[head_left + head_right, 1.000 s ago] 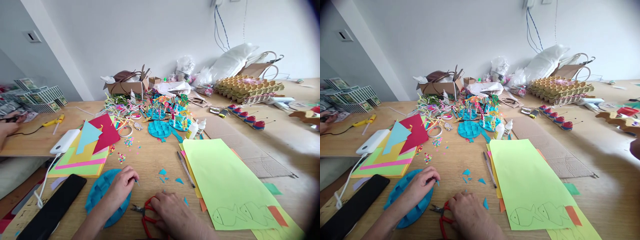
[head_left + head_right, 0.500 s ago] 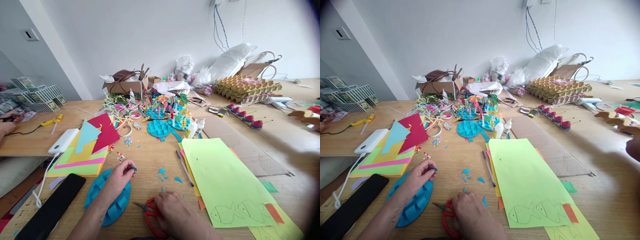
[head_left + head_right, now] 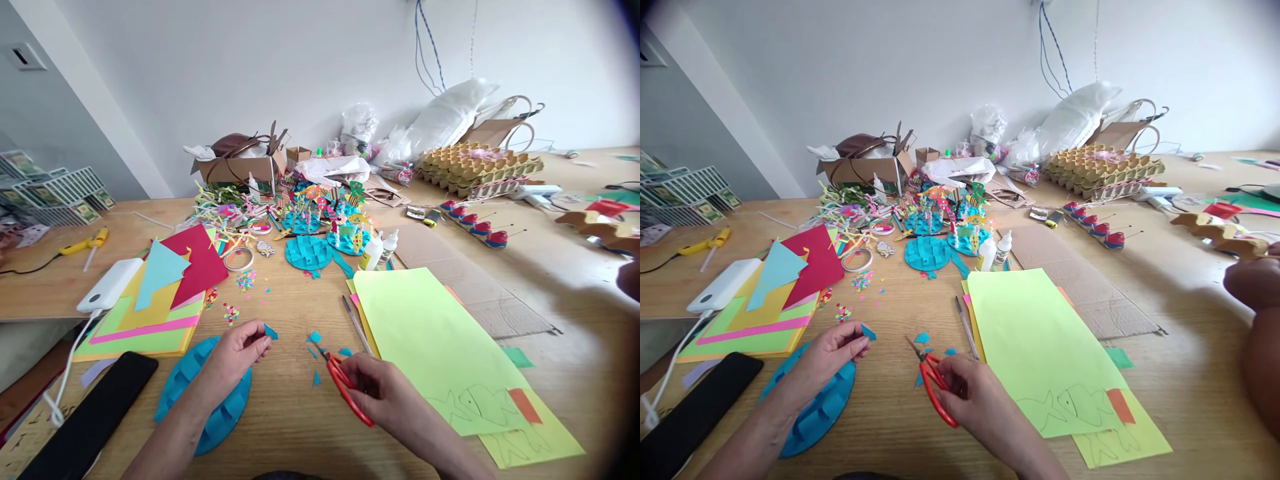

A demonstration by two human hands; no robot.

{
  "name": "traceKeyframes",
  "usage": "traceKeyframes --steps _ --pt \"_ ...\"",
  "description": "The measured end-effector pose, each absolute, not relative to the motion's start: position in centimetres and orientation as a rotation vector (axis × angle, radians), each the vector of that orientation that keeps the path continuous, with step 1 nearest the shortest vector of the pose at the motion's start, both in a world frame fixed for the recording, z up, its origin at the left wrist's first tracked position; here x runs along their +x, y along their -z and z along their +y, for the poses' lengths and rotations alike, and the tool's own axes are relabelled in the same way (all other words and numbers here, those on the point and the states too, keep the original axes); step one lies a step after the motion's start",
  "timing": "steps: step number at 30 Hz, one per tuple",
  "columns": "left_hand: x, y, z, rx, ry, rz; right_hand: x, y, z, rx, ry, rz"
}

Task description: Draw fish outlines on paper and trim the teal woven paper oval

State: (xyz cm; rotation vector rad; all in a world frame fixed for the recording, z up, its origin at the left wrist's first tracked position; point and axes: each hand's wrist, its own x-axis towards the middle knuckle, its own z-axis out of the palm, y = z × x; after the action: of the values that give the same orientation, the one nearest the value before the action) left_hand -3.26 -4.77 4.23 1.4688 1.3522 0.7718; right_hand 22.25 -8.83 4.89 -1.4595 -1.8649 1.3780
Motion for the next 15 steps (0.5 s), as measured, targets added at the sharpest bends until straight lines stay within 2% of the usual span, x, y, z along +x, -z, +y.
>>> traceKeyframes --steps 4,10,15 --pt "-2.9 -5.3 -4.4 1.523 -0.759 1.322 22.4 -4.9 -9.1 -1.498 -1.306 -1.845" --pt "-2.3 -7.0 -3.7 1.749 -0.809 1.312 20.2 -3.6 -10.2 -1.539 -1.086 -2.391" --pt "-1.0 -7.2 -3.9 1.964 -0.597 1.320 18.9 -2.9 -10.3 -1.534 -0.861 -2.615"
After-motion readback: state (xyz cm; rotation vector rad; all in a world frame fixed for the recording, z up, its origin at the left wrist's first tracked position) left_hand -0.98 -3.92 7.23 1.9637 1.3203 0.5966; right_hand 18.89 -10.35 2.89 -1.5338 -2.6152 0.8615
